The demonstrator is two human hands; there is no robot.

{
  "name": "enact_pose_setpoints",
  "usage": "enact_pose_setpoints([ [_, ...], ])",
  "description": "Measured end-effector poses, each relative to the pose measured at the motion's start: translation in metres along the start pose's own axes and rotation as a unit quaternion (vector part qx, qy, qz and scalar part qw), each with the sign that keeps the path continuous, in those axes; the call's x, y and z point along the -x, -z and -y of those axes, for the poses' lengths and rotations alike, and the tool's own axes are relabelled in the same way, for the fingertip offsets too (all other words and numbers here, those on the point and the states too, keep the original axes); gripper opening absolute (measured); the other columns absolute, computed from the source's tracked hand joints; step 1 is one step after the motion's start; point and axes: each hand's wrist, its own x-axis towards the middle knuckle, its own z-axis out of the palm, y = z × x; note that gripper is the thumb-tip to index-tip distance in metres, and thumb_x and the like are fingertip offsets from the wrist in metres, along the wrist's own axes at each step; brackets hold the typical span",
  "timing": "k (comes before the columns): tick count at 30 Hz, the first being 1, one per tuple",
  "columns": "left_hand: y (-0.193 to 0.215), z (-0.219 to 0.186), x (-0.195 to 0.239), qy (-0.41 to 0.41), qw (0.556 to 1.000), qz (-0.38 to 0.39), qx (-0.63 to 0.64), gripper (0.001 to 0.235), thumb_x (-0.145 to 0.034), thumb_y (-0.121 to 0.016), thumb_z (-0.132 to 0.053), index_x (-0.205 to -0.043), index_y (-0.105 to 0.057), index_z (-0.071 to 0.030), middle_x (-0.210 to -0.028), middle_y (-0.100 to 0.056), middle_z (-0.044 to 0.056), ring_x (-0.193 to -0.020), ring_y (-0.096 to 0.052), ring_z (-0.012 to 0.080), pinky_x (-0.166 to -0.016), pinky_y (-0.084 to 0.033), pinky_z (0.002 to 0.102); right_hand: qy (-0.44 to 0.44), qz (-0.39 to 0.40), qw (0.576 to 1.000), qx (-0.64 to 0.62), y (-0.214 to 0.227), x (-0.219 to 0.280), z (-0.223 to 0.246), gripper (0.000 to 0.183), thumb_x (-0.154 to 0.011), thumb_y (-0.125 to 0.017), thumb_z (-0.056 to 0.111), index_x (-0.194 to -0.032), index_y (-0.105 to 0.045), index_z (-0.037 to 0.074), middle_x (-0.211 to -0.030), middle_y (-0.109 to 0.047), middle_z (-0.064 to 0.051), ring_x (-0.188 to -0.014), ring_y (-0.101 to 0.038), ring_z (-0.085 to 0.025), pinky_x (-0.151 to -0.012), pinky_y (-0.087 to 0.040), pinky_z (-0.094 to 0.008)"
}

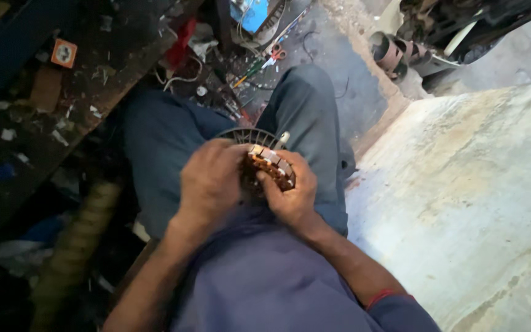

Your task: The person works on a ceiling fan motor by hand, handling the internal copper-coil components and manipulating wires and small parts while seated in a workshop area.

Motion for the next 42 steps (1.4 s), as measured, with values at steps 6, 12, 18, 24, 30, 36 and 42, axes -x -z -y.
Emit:
enact_pose_setpoints([
  [6,-0.002,-0.017,-0.016,-0.221,0.974,0.043,-0.003,0.040,-0.076,-0.068,-0.010,-0.113,-0.064,0.006,-0.110,-0.063,0.022,-0.107,-0.062,0.0402,-0.099,-0.052,0.050,0.023,-0.001,0.999,0.041,0.004,-0.001,-0.003,0.042,-0.089,-0.080,0.020,-0.125,-0.063,0.003,-0.108,-0.072,-0.013,-0.095,-0.073,-0.023,-0.083,-0.058,-0.033],
  [12,-0.010,0.006,0.000,0.001,1.000,0.001,0.005,0.025,-0.084,-0.068,-0.002,-0.108,-0.070,-0.007,-0.108,-0.070,0.014,-0.101,-0.069,0.0343,-0.086,-0.056,0.043,-0.057,-0.045,0.997,-0.023,-0.010,0.019,-0.016,0.034,-0.088,-0.082,0.021,-0.113,-0.067,0.005,-0.093,-0.073,-0.009,-0.083,-0.070,-0.017,-0.076,-0.059,-0.031],
  [18,-0.020,0.035,0.014,0.135,0.988,-0.043,0.054,0.012,-0.090,-0.066,-0.005,-0.101,-0.071,-0.006,-0.096,-0.072,0.014,-0.087,-0.072,0.0325,-0.076,-0.056,0.039,-0.100,0.025,0.993,-0.056,0.001,-0.004,0.008,0.026,-0.085,-0.081,0.021,-0.099,-0.069,0.003,-0.081,-0.065,-0.007,-0.069,-0.064,-0.018,-0.062,-0.053,-0.033],
  [24,-0.026,0.032,0.022,0.174,0.976,-0.083,0.103,0.011,-0.093,-0.064,-0.006,-0.102,-0.071,-0.006,-0.095,-0.071,0.012,-0.087,-0.073,0.0292,-0.078,-0.056,0.036,-0.029,0.135,0.990,0.024,0.021,-0.030,0.035,0.024,-0.085,-0.081,0.019,-0.095,-0.067,0.003,-0.082,-0.064,-0.013,-0.074,-0.067,-0.029,-0.066,-0.052,-0.039],
  [30,-0.020,-0.008,0.000,-0.059,0.997,-0.027,-0.035,0.031,-0.073,-0.068,-0.006,-0.104,-0.068,-0.007,-0.107,-0.070,0.014,-0.101,-0.068,0.0354,-0.088,-0.055,0.044,-0.013,0.147,0.989,0.025,0.015,-0.032,0.028,0.023,-0.089,-0.076,0.018,-0.103,-0.067,0.003,-0.094,-0.068,-0.015,-0.089,-0.071,-0.035,-0.076,-0.055,-0.041],
  [36,0.002,-0.009,-0.013,0.007,0.997,0.058,0.046,0.030,-0.072,-0.071,-0.009,-0.102,-0.070,-0.011,-0.101,-0.071,0.009,-0.095,-0.070,0.0291,-0.082,-0.056,0.040,0.068,0.049,0.996,0.045,0.020,-0.022,0.033,0.053,-0.079,-0.081,0.018,-0.124,-0.060,0.000,-0.107,-0.067,-0.019,-0.097,-0.068,-0.038,-0.086,-0.055,-0.042],
  [42,-0.001,-0.005,-0.012,0.078,0.995,0.056,0.010,0.021,-0.081,-0.069,-0.004,-0.100,-0.073,-0.011,-0.102,-0.071,0.008,-0.091,-0.071,0.0264,-0.078,-0.057,0.038,-0.051,0.031,0.998,-0.035,-0.002,0.000,0.006,0.041,-0.089,-0.080,0.019,-0.123,-0.064,0.005,-0.105,-0.074,-0.013,-0.092,-0.077,-0.026,-0.081,-0.060,-0.035],
])
